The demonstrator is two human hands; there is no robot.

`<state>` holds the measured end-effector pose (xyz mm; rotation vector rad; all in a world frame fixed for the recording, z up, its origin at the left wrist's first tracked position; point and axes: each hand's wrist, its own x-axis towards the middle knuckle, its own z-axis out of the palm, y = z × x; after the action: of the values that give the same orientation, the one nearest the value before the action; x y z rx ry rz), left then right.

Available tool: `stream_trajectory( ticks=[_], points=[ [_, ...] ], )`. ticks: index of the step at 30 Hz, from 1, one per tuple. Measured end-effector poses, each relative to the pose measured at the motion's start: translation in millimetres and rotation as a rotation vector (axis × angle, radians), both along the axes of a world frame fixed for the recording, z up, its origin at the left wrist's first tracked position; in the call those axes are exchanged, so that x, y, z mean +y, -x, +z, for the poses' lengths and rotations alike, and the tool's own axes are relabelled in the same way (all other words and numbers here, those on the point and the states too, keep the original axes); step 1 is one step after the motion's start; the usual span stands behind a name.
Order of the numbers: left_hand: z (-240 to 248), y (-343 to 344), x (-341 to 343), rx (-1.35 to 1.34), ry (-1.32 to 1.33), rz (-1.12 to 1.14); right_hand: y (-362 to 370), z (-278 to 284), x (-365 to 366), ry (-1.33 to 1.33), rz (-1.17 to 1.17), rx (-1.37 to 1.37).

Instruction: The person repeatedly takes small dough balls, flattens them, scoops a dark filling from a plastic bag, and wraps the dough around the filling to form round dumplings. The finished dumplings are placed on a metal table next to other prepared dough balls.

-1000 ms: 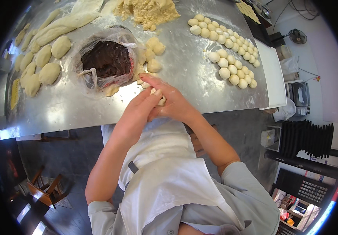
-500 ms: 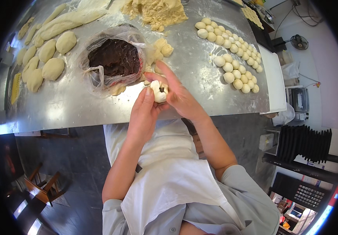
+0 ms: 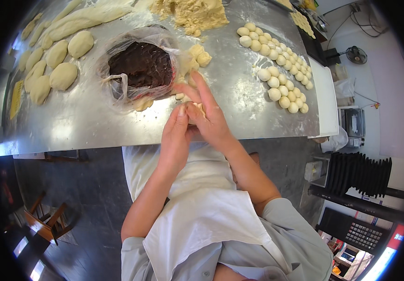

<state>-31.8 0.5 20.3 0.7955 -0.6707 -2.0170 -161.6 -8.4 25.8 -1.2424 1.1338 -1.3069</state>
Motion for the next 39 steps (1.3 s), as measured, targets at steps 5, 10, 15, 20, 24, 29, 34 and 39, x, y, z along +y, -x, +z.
stream_trajectory(
  ticks=[5, 10, 15, 20, 24, 29, 34, 39],
  points=[
    [-9.9, -5.4, -1.6, 0.03, 0.016, -0.093, 27.2, 12.0, 2.3, -0.039, 0.245, 0.165],
    [0.8, 8.2, -8.4, 0.012, -0.03, -0.109, 24.8, -10.2, 2.3, 0.032, 0.067, 0.393],
    [-8.2, 7.7, -0.8, 0.094, -0.006, -0.082, 17.6, -1.5, -0.4, 0.009, -0.069, 0.389],
    [-26.8, 0.7, 0.9, 0.048, 0.062, -0.127, 34.4, 22.1, 9.9, -0.268, 0.166, -0.05],
    [-27.1, 6.5, -0.1, -0.046, 0.082, -0.248, 33.8, 10.3, 13.0, -0.253, 0.133, 0.147],
    [12.1, 31.4, 5.6, 0.001, -0.104, 0.016, 27.3, -20.2, 11.9, -0.081, -0.108, 0.328],
    [-33.1, 10.0, 5.4, 0.099, -0.01, -0.173, 50.9, -11.4, 22.2, -0.224, 0.217, -0.221],
    [-35.4, 22.5, 7.6, 0.1, -0.018, -0.28, 48.3, -2.3, 27.5, -0.161, 0.091, 0.291]
  ],
)
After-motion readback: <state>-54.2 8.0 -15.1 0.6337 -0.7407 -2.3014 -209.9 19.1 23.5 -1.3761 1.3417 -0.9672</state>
